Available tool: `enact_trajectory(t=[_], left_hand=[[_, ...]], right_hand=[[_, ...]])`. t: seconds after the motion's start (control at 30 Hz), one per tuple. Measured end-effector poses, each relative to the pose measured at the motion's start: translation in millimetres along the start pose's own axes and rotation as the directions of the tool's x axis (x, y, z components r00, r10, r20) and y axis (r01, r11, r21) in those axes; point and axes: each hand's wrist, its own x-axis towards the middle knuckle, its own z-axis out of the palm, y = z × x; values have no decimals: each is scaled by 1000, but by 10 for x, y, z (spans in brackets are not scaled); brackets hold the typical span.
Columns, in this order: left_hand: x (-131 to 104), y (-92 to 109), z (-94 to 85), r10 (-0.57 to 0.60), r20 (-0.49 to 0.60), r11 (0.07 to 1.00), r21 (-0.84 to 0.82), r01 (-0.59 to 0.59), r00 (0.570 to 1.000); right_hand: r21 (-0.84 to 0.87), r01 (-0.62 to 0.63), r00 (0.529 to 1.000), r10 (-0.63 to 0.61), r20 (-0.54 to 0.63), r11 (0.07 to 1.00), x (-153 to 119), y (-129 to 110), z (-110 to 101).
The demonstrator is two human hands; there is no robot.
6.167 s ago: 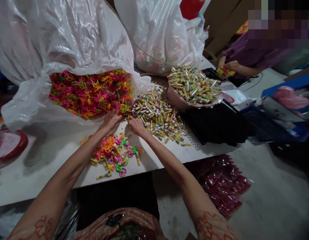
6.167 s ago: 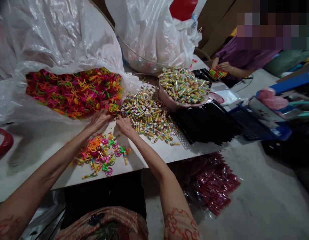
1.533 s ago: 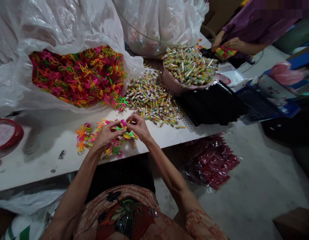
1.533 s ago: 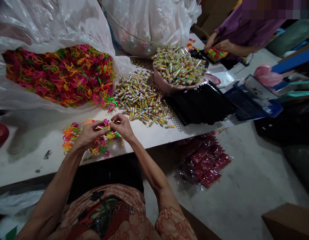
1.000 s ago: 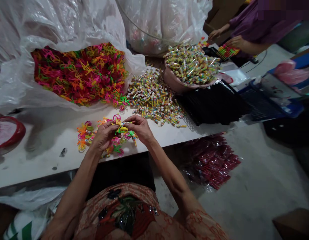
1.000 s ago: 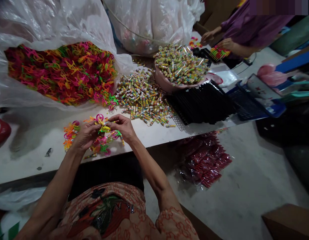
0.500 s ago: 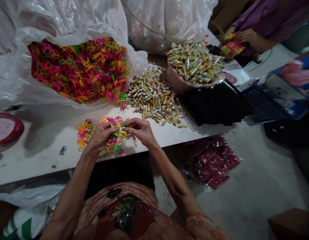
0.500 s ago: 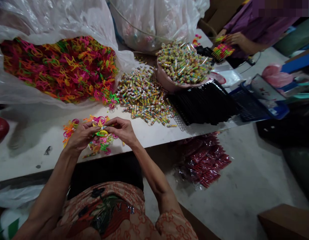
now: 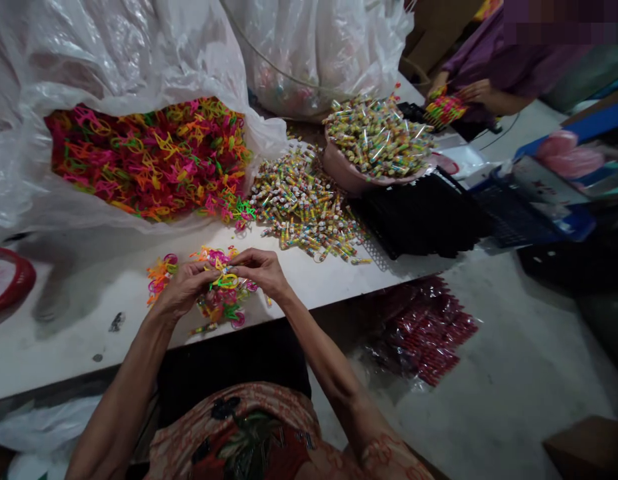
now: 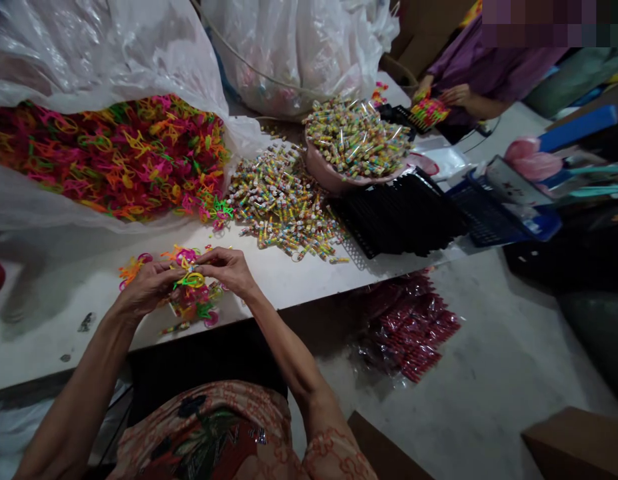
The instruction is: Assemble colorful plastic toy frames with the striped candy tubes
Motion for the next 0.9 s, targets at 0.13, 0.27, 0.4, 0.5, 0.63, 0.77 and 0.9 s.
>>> enact_trajectory(t=[0.13, 0.27, 0.4, 0.5, 0.63, 0.77, 0.9], left_hand=[[60, 14, -20, -9, 77, 1000, -29, 11, 997], [87, 40, -62, -15, 91, 1000, -8, 15, 996], [61, 90, -73, 4, 59, 1000, 24, -6, 998], [27, 94, -33, 63, -7, 998, 32, -62, 998], [2, 48, 14, 114, -24, 993, 41, -113, 993], [-17, 45, 34, 102, 46, 994, 45, -104, 994], [-15, 136, -5, 91, 125, 972, 204, -115, 988]], right_hand=[[-40, 33, 999, -32, 22, 999, 47, -31, -15], [-183, 139, 990, -135, 31, 973, 64, 2, 9], [-317, 242, 970, -238, 51, 917, 76, 30, -3], [-397, 301, 953, -259, 158, 867, 76, -27, -63], [-544, 409, 912, -317, 260, 732, 27, -140, -128], [-600, 465, 883, -389, 262, 651, -79, -151, -105], [-631, 445, 893, -366, 262, 635, -125, -36, -63]])
